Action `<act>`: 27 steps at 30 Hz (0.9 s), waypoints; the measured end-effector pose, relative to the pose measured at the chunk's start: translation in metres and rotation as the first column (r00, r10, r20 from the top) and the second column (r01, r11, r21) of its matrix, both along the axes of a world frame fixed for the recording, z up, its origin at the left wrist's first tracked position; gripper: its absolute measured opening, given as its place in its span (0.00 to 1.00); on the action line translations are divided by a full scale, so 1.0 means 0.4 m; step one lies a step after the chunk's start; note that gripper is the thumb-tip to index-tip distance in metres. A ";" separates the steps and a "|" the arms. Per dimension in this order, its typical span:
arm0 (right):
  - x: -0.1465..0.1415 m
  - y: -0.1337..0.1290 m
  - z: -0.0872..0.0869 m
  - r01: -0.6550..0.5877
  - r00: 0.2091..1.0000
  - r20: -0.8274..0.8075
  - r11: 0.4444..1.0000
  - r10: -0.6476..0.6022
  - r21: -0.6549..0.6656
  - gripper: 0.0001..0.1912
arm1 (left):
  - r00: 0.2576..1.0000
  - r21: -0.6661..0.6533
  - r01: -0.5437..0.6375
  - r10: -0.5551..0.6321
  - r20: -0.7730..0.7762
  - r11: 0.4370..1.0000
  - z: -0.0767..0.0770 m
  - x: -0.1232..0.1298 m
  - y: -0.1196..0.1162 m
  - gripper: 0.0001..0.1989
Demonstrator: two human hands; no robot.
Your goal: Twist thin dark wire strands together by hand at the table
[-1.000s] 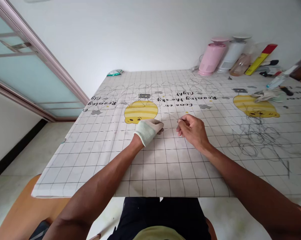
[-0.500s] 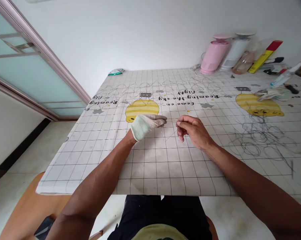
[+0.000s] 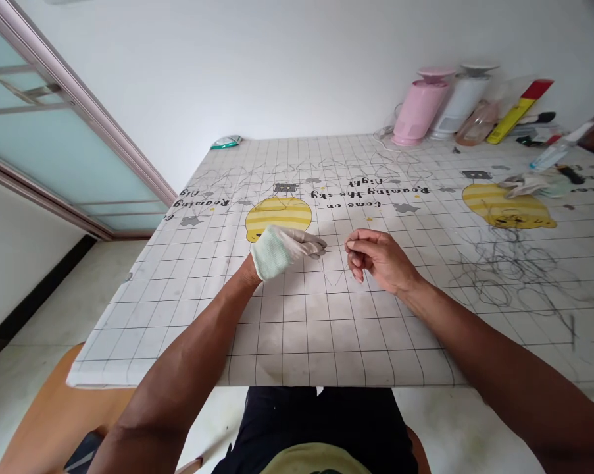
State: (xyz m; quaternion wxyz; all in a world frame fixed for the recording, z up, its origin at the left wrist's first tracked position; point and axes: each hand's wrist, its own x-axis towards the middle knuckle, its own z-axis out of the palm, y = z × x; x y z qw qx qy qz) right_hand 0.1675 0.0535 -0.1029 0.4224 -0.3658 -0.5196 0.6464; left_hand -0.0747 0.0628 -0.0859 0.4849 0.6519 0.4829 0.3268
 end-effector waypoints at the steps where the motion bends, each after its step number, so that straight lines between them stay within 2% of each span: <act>1: 0.000 0.000 0.000 -0.003 1.000 0.003 1.000 0.003 0.009 0.11 | 1.000 -0.007 0.002 -0.002 0.004 1.000 0.003 -0.001 0.000 0.10; 4: 0.001 -0.003 0.006 0.002 0.999 0.034 0.998 -0.005 0.067 0.11 | 0.999 -0.017 -0.008 0.009 0.038 1.000 0.014 -0.002 0.000 0.12; 7: 0.003 -0.009 0.016 0.048 0.990 0.121 0.984 -0.070 0.174 0.11 | 0.998 0.029 -0.049 0.047 0.045 0.998 0.029 -0.003 -0.003 0.16; 10: 0.003 -0.020 0.027 0.086 0.959 0.236 0.955 -0.156 0.284 0.11 | 0.992 0.124 -0.107 0.114 -0.051 0.987 0.043 0.004 -0.013 0.22; 14: -0.003 -0.034 0.033 0.075 0.940 0.293 0.942 -0.176 0.327 0.12 | 0.972 0.292 -0.082 0.141 -0.186 0.953 0.067 0.014 -0.031 0.27; 15: -0.004 -0.034 0.033 0.081 0.940 0.288 0.941 -0.181 0.327 0.11 | 0.973 0.322 -0.092 0.153 -0.170 0.942 0.073 0.012 -0.032 0.26; 17: -0.005 -0.033 0.029 0.111 0.942 0.266 0.939 -0.203 0.324 0.11 | 0.973 0.333 -0.191 0.222 -0.058 0.924 0.082 0.001 -0.029 0.23; 19: -0.004 -0.027 0.024 0.145 0.943 0.240 0.935 -0.229 0.324 0.11 | 0.947 0.265 -0.321 0.312 0.078 0.909 0.081 -0.016 -0.020 0.22; 21: -0.001 -0.021 0.019 0.165 0.945 0.221 0.933 -0.242 0.320 0.12 | 0.924 0.145 -0.375 0.358 0.134 0.915 0.071 -0.025 -0.012 0.23; 24: 0.001 -0.014 0.014 0.178 0.948 0.203 0.935 -0.246 0.306 0.11 | 0.959 -0.023 -0.275 0.276 0.061 0.961 0.044 -0.011 -0.009 0.22; 27: 0.000 -0.013 0.010 0.192 0.946 0.199 0.936 -0.257 0.295 0.11 | 0.988 -0.112 -0.154 0.152 -0.021 0.982 0.017 0.029 -0.016 0.18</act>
